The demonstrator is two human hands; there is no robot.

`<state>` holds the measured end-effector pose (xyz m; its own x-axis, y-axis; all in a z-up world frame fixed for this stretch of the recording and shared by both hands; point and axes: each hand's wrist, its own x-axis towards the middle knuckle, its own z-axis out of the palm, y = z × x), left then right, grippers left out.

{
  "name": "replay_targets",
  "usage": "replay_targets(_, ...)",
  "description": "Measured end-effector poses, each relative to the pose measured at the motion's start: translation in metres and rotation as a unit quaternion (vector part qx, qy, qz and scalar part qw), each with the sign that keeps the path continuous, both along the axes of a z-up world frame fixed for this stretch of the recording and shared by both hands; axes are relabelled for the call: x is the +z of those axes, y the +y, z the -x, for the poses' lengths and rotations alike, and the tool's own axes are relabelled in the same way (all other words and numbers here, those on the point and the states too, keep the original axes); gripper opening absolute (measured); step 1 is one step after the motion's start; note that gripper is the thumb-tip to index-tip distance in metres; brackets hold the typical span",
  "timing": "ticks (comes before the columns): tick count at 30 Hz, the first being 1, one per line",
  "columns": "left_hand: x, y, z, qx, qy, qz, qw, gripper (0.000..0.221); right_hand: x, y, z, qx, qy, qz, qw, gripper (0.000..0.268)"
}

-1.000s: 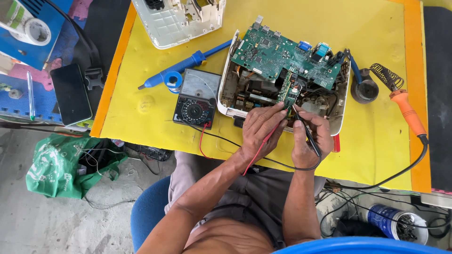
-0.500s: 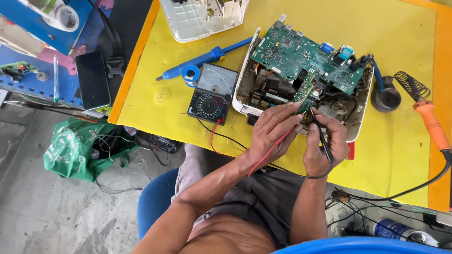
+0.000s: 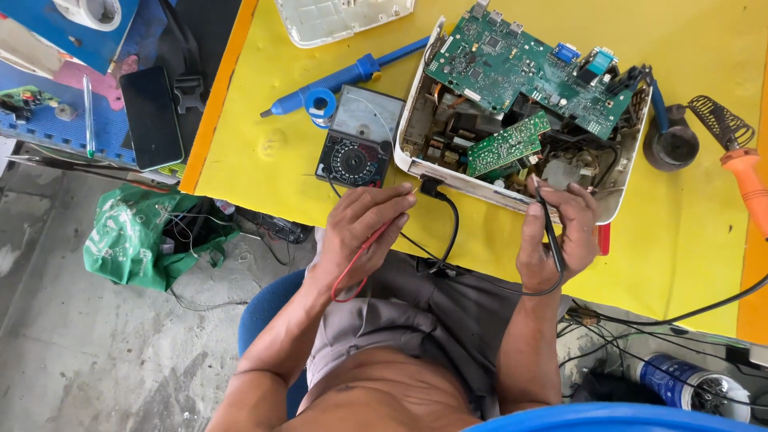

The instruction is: Repairing a circuit board by testing components with a multimeter and soldering connections.

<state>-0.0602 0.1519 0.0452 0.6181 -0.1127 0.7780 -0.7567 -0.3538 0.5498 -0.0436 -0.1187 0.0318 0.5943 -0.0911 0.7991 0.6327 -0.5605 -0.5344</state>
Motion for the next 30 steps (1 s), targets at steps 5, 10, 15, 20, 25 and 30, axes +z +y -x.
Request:
replay_targets(5,-0.008,0.027,0.013,0.023,0.030,-0.112,0.993,0.017,-0.028,-0.011,0.042,-0.029,-0.093,0.057,0.994,0.018)
replay_targets(10,-0.030,0.031,0.012,0.018,0.026,-0.220,0.975,0.020,-0.039,0.006,0.075,0.101,-0.042,0.094,0.990,0.010)
replay_targets(15,-0.062,0.022,0.007,-0.005,0.001,-0.396,0.918,0.027,-0.031,0.015,0.085,0.118,0.043,0.066,0.990,0.013)
replay_targets(20,-0.056,0.031,0.004,-0.051,-0.004,-0.416,0.908,0.020,-0.028,0.004,0.093,0.106,0.176,0.162,0.965,0.018)
replay_targets(25,-0.073,0.026,-0.002,-0.038,-0.054,-0.410,0.910,0.021,-0.009,0.003,0.087,0.106,0.179,0.282,0.937,0.021)
replay_targets(30,-0.060,0.019,-0.009,0.000,-0.100,-0.324,0.941,0.020,-0.017,-0.011,0.084,0.137,0.203,0.383,0.891,0.030)
